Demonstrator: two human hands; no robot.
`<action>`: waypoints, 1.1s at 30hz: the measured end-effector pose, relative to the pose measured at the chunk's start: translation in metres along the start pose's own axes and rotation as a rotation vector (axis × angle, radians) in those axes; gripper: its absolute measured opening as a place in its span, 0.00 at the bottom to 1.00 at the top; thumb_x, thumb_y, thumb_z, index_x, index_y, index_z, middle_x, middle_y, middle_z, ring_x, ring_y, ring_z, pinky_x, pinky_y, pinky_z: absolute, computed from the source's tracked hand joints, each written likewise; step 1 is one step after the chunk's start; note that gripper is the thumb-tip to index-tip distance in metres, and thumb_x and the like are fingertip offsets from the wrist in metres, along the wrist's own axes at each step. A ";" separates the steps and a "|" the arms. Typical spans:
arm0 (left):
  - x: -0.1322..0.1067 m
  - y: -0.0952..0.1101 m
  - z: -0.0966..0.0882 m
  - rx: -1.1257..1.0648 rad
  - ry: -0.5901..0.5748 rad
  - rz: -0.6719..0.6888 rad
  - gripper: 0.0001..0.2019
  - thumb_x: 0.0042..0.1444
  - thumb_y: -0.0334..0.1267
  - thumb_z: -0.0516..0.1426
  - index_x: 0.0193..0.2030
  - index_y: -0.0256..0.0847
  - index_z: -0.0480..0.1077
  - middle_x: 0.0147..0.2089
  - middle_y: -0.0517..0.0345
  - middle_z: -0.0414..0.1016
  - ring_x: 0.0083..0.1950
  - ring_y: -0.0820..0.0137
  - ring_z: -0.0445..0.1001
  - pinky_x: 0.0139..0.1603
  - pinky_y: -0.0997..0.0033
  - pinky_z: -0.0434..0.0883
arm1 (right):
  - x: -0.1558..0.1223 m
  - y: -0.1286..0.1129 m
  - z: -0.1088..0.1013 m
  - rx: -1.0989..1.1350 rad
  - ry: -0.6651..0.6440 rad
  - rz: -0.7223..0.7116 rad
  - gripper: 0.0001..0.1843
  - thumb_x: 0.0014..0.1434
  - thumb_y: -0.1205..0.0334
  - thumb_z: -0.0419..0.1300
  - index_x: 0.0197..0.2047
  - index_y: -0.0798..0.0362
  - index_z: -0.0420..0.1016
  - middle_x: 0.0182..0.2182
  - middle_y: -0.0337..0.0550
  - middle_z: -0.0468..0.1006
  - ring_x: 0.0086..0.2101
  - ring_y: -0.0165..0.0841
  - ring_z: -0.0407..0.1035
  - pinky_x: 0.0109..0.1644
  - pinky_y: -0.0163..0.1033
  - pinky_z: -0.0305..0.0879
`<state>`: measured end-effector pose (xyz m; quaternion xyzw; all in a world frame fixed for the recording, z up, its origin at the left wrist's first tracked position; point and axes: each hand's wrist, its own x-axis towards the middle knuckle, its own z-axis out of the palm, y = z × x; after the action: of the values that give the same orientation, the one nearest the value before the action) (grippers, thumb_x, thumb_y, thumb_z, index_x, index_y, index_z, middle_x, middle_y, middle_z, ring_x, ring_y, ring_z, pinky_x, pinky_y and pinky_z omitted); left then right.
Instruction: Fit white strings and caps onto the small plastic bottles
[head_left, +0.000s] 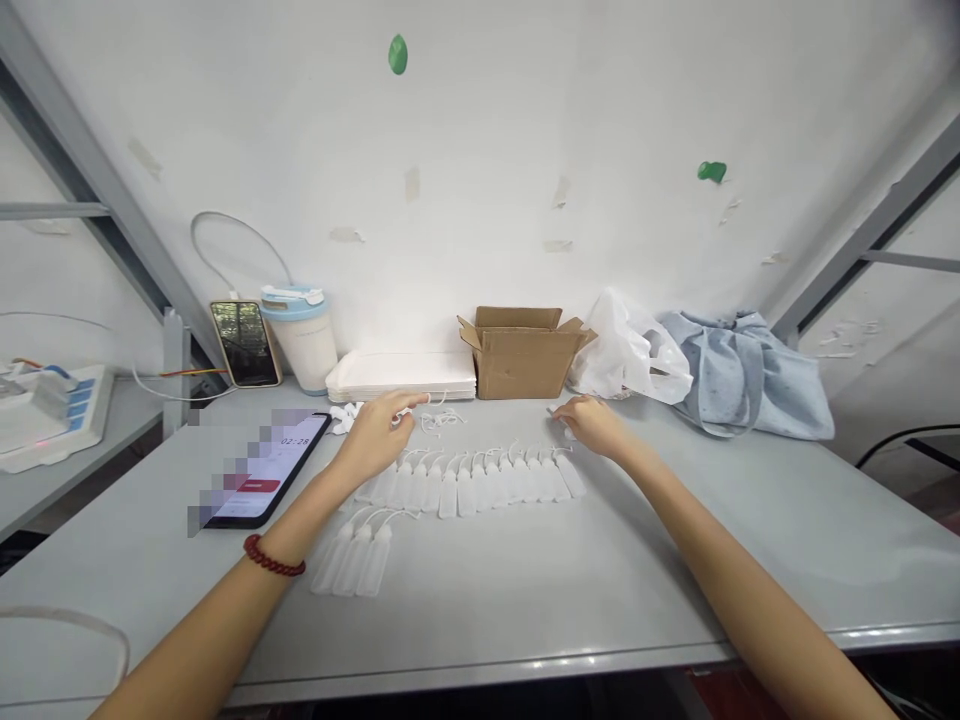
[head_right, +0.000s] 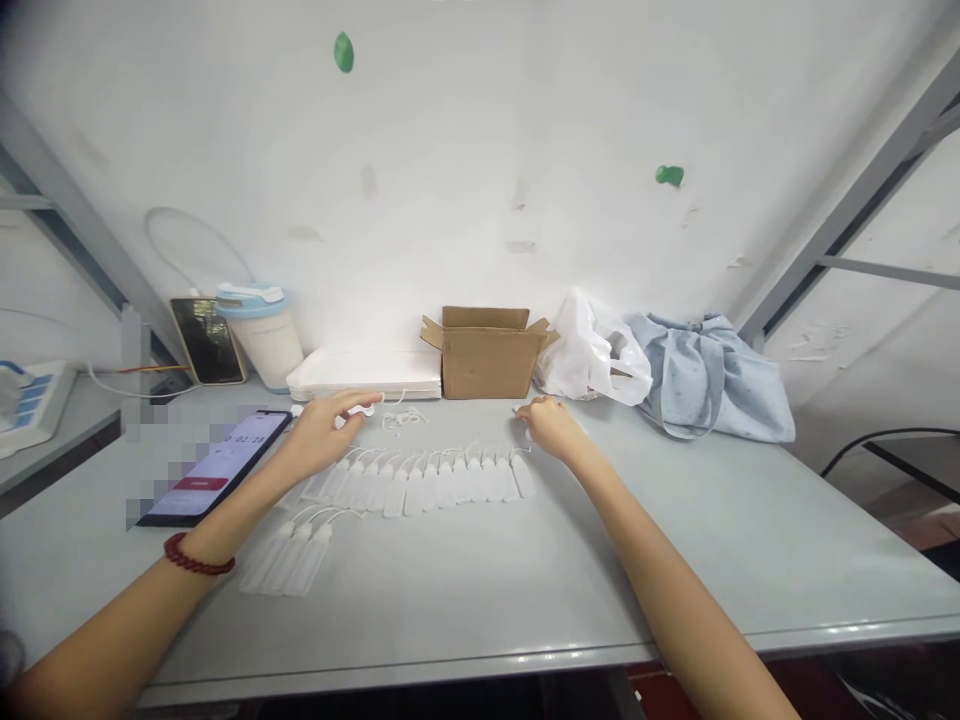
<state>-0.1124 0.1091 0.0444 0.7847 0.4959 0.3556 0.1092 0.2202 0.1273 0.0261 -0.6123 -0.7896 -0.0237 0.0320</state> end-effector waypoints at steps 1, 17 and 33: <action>0.000 0.002 0.000 -0.005 -0.002 -0.004 0.20 0.50 0.30 0.47 0.47 0.39 0.74 0.51 0.52 0.76 0.48 0.64 0.74 0.37 0.69 0.71 | 0.000 -0.001 0.001 -0.002 0.006 -0.005 0.19 0.60 0.72 0.48 0.44 0.52 0.78 0.40 0.50 0.78 0.45 0.43 0.69 0.44 0.40 0.61; -0.010 0.030 0.001 -0.124 -0.036 0.069 0.10 0.57 0.35 0.51 0.38 0.41 0.74 0.41 0.56 0.78 0.38 0.69 0.73 0.32 0.73 0.70 | -0.017 -0.051 -0.020 0.246 0.391 -0.278 0.11 0.63 0.69 0.48 0.41 0.54 0.70 0.38 0.50 0.74 0.40 0.37 0.68 0.43 0.40 0.65; -0.029 0.064 0.004 -0.136 -0.042 0.258 0.07 0.58 0.30 0.52 0.37 0.40 0.71 0.34 0.56 0.75 0.35 0.70 0.73 0.34 0.71 0.70 | -0.052 -0.115 -0.012 0.446 0.495 -0.566 0.15 0.65 0.65 0.47 0.55 0.50 0.56 0.40 0.50 0.76 0.37 0.37 0.74 0.36 0.41 0.72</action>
<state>-0.0722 0.0541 0.0621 0.8399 0.3633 0.3830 0.1260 0.1223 0.0472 0.0336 -0.3256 -0.8806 -0.0065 0.3441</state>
